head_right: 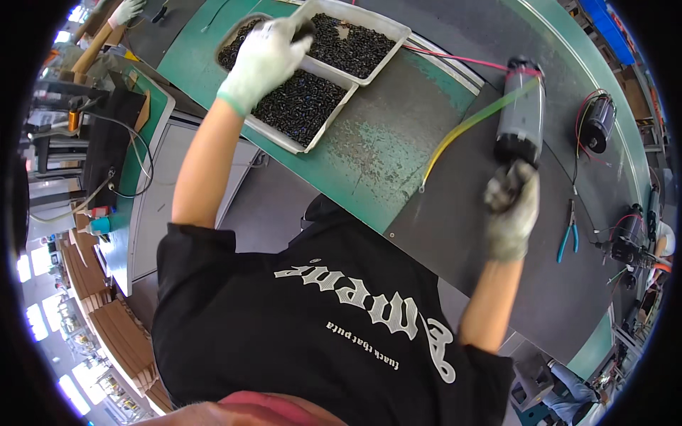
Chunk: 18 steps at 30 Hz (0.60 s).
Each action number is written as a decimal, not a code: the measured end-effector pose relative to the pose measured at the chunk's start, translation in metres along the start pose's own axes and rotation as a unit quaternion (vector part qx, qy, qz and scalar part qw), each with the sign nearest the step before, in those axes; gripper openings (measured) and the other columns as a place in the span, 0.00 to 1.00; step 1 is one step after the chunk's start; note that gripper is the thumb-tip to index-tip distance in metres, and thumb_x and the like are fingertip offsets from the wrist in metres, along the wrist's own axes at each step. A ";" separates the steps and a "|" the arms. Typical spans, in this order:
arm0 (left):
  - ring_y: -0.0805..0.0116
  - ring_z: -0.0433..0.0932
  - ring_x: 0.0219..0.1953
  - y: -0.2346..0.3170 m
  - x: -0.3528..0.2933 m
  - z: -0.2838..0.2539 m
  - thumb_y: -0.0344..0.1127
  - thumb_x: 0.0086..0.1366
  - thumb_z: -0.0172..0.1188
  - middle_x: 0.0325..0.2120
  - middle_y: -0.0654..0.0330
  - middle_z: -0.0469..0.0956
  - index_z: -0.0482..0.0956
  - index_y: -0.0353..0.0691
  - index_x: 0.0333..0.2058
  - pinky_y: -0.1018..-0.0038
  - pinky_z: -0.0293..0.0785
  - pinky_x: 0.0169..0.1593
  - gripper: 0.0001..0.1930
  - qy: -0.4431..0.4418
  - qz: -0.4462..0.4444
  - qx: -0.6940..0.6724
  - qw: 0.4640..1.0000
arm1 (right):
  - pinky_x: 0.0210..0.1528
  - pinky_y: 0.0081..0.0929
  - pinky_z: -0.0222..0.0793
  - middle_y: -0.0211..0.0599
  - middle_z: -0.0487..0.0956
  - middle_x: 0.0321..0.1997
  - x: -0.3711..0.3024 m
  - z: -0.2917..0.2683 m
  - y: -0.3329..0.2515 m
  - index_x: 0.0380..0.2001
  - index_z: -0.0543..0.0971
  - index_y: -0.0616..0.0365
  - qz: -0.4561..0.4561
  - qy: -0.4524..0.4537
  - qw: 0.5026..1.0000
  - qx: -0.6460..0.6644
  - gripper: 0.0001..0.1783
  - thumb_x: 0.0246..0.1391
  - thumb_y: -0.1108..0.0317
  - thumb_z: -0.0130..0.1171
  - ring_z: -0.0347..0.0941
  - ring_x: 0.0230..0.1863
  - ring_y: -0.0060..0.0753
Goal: Manually assembling electric motor components using power tools and pliers on an assembly line.
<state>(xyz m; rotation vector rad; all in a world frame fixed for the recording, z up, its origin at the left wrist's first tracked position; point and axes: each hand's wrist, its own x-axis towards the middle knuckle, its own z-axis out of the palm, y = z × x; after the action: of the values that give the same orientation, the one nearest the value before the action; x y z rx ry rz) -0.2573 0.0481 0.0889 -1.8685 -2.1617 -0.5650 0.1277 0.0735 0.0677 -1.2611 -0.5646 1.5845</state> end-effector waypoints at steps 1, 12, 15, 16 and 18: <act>0.48 0.80 0.34 -0.011 0.017 0.019 0.41 0.61 0.52 0.30 0.50 0.81 0.78 0.41 0.37 0.58 0.77 0.40 0.12 0.025 0.028 0.047 0.998 | 0.19 0.16 0.50 0.23 0.67 0.21 -0.014 -0.004 0.011 0.29 0.72 0.51 0.020 0.051 0.998 0.009 0.10 0.60 0.58 0.53 0.53 0.17 0.18; 0.44 0.76 0.44 -0.043 0.077 0.052 0.40 0.58 0.58 0.41 0.43 0.77 0.73 0.38 0.47 0.57 0.72 0.48 0.19 -0.196 0.082 0.156 0.965 | 0.34 0.21 0.65 0.37 0.76 0.38 -0.054 -0.088 -0.033 0.40 0.74 0.64 -0.103 -0.058 0.938 -0.326 0.17 0.61 0.59 0.50 0.71 0.29 0.23; 0.45 0.77 0.45 -0.064 0.075 0.062 0.37 0.57 0.59 0.42 0.44 0.78 0.73 0.38 0.47 0.58 0.72 0.49 0.19 -0.148 0.144 0.146 0.967 | 0.43 0.24 0.68 0.39 0.75 0.48 -0.024 -0.177 -0.078 0.50 0.71 0.64 -0.357 0.340 0.824 -0.279 0.22 0.58 0.61 0.57 0.72 0.38 0.26; 0.47 0.77 0.45 -0.065 0.077 0.062 0.36 0.57 0.59 0.42 0.46 0.78 0.74 0.38 0.47 0.59 0.72 0.50 0.18 -0.149 0.129 0.130 0.972 | 0.47 0.25 0.67 0.38 0.74 0.51 -0.012 -0.196 -0.097 0.53 0.69 0.63 -0.425 0.423 0.734 -0.318 0.24 0.57 0.63 0.60 0.72 0.42 0.27; 0.49 0.77 0.45 -0.059 0.095 0.073 0.34 0.57 0.59 0.42 0.49 0.79 0.75 0.39 0.46 0.60 0.73 0.49 0.17 -0.124 0.154 0.122 0.973 | 0.51 0.26 0.67 0.37 0.73 0.53 -0.001 -0.237 -0.137 0.56 0.67 0.61 -0.487 0.509 0.618 -0.349 0.27 0.55 0.65 0.62 0.71 0.47 0.27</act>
<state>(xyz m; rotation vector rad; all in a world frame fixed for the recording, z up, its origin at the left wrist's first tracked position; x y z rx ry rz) -0.3247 0.1576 0.0539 -2.1636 -1.9116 -0.0011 0.4000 0.0770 0.0976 -1.6819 -0.8788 -0.4317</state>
